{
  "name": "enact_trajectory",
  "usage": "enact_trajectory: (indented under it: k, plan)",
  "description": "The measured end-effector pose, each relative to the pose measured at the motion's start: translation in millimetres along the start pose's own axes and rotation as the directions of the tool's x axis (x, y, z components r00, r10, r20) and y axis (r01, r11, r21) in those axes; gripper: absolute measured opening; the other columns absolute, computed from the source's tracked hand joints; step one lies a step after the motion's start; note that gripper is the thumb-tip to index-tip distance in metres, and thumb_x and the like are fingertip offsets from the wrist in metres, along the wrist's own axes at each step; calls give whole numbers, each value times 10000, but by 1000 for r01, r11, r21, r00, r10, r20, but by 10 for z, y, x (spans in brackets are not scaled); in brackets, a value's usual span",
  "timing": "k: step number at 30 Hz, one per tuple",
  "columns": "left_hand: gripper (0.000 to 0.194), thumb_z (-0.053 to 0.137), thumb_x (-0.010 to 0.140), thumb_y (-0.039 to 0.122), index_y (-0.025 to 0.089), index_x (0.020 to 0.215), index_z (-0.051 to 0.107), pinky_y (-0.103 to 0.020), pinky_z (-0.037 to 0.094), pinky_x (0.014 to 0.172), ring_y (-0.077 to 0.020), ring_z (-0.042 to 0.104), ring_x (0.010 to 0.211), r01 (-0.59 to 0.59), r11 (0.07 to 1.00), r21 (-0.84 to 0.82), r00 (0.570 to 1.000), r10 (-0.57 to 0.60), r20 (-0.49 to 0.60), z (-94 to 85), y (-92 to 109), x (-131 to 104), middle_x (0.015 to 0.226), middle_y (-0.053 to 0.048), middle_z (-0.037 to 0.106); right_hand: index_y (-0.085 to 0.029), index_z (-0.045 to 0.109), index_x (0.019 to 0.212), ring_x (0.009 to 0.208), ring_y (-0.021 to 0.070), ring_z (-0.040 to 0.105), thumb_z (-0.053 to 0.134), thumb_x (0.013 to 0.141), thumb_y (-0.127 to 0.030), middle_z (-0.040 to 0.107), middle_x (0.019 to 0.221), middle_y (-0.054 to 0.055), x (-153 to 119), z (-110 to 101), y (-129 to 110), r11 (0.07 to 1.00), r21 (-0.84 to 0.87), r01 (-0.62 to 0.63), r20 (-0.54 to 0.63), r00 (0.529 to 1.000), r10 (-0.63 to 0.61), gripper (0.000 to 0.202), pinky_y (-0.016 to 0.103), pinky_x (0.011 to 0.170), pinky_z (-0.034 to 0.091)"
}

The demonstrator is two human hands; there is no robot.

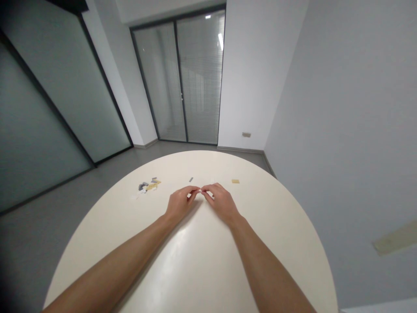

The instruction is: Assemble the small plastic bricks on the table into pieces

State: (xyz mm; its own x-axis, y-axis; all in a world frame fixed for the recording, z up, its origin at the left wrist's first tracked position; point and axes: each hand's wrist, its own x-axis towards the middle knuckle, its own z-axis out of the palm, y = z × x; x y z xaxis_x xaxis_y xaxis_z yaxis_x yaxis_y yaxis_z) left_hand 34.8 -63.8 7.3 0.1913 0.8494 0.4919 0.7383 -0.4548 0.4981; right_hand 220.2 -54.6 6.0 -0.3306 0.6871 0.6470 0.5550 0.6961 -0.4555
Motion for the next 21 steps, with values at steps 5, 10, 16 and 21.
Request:
enact_trajectory:
  k: [5, 10, 16, 21]
  plan:
    - [188, 525, 964, 288, 264, 1085, 668, -247, 508, 765, -136, 696, 818, 5, 999, -32, 1000, -5, -8, -2, -2, -6, 1003, 21, 756, -256, 675, 1029, 893, 197, 643, 581, 942, -267, 717, 959, 38, 4, -2, -8, 1000, 15, 16, 3, 1000, -16, 129, 339, 744, 562]
    - [169, 524, 961, 293, 265, 1066, 653, -243, 514, 749, -131, 697, 810, 13, 998, -57, 1000, -13, -10, -7, 8, -13, 966, 25, 753, -261, 693, 1015, 884, 196, 645, 609, 924, -265, 720, 954, 37, 2, 0, 4, 1000, 26, -2, -3, 1000, 2, 125, 323, 717, 562]
    - [224, 546, 948, 288, 250, 1149, 635, -222, 535, 738, -117, 693, 856, -38, 992, -116, 999, 36, -15, 26, -12, -18, 1059, 12, 735, -267, 710, 1043, 902, 194, 651, 616, 925, -304, 717, 953, 43, -1, 1, 12, 999, 21, -48, -30, 998, 49, 155, 317, 716, 569]
    - [245, 577, 934, 252, 253, 1167, 654, -252, 552, 790, -131, 704, 859, -51, 995, -80, 999, 50, -13, 31, -40, -11, 1075, 9, 743, -253, 712, 1037, 913, 187, 650, 623, 922, -306, 716, 955, 44, 0, -3, 3, 996, 33, -80, -9, 997, 81, 155, 304, 719, 568]
